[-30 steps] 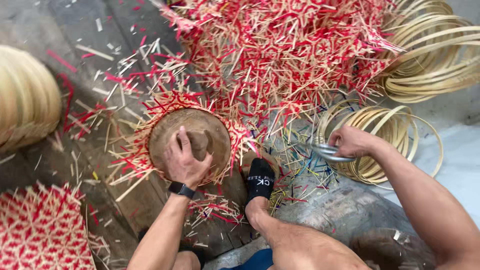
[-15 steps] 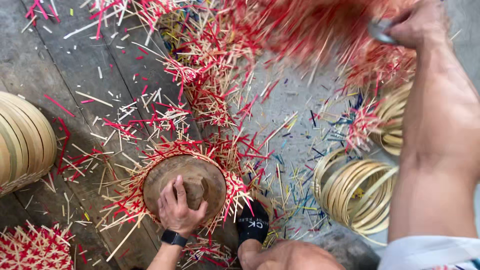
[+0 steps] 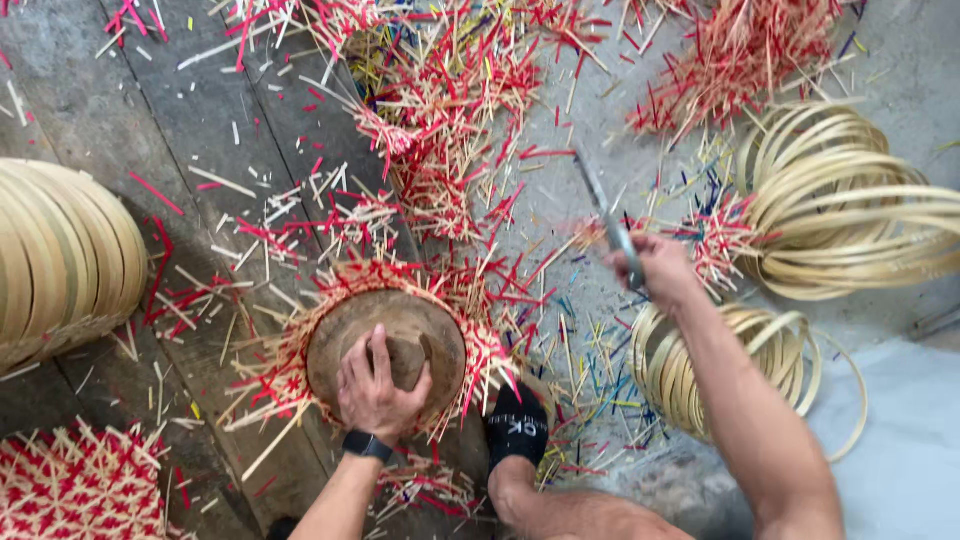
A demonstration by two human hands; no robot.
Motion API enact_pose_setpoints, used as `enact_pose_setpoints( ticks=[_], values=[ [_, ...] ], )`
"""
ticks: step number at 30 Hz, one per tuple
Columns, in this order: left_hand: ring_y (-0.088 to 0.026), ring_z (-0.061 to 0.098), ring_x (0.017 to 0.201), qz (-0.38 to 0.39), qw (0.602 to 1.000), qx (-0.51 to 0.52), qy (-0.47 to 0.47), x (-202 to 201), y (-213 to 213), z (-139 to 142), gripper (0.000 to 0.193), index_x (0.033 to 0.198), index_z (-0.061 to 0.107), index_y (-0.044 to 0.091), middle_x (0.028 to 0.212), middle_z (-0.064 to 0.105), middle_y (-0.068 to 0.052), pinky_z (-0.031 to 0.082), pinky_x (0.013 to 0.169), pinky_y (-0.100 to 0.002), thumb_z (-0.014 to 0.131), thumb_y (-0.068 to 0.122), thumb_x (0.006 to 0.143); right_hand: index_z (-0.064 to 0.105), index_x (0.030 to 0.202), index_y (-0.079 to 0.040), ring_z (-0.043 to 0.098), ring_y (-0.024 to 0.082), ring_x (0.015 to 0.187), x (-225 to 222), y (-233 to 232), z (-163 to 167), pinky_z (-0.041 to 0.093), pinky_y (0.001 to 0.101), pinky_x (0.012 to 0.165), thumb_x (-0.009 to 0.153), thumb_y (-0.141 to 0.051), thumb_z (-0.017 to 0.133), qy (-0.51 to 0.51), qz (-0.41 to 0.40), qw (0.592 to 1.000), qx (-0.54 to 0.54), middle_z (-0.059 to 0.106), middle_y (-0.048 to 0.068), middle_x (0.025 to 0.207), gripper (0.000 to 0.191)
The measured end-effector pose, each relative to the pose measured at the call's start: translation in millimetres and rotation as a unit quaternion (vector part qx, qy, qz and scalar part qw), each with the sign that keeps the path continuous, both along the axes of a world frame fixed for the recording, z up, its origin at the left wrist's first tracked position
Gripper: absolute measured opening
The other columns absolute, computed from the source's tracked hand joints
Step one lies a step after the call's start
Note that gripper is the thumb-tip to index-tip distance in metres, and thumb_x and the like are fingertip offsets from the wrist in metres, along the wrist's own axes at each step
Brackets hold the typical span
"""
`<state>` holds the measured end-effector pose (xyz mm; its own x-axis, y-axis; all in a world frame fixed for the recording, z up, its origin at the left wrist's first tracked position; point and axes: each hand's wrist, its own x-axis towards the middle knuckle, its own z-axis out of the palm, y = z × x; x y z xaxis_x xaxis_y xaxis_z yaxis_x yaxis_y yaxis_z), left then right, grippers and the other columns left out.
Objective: The person sits on the floor and repeatedly trims the edges of woven bamboo mats using shears, then places a bamboo ring around each mat to form a basket. The person stacks the finished baskets and continues the cycle with additional mats.
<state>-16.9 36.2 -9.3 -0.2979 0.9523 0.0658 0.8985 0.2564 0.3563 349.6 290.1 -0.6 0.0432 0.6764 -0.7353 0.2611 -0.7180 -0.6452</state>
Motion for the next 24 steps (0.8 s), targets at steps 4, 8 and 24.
enact_pose_setpoints(
  ticks=[4,8,24],
  values=[
    [-0.037,0.055,0.121,0.008,0.999,0.024,-0.030,-1,1,-5,0.102,0.153,0.039,0.005,0.132,0.056,-0.018,0.048,0.102,-0.051,0.083,0.052,0.073,0.063,0.126,-0.001,0.069,0.015,0.067,5,-110,15,0.059,0.0280,0.059,0.072,-0.003,0.084,0.183,-0.059,0.981,0.030,0.072,0.008,0.090,0.058],
    [-0.038,0.049,0.128,0.053,0.997,0.039,-0.030,5,-7,-15,0.115,0.152,0.030,0.002,0.143,0.050,-0.020,0.040,0.106,-0.057,0.086,0.059,0.070,0.059,0.119,0.001,0.068,0.016,0.074,5,-183,12,0.054,0.0288,0.059,0.078,-0.008,0.086,0.329,-0.066,0.942,0.014,0.068,0.007,0.087,0.050],
    [-0.039,0.045,0.123,-0.002,0.994,-0.057,-0.096,23,-34,-19,0.129,0.162,0.020,0.026,0.137,0.048,-0.014,0.038,0.103,-0.058,0.097,0.033,0.059,0.062,0.115,-0.003,0.058,0.042,0.111,-49,-144,-12,0.048,0.0517,0.095,0.083,-0.057,0.073,-0.314,0.519,0.750,0.265,0.059,0.024,0.113,0.064]
  ],
)
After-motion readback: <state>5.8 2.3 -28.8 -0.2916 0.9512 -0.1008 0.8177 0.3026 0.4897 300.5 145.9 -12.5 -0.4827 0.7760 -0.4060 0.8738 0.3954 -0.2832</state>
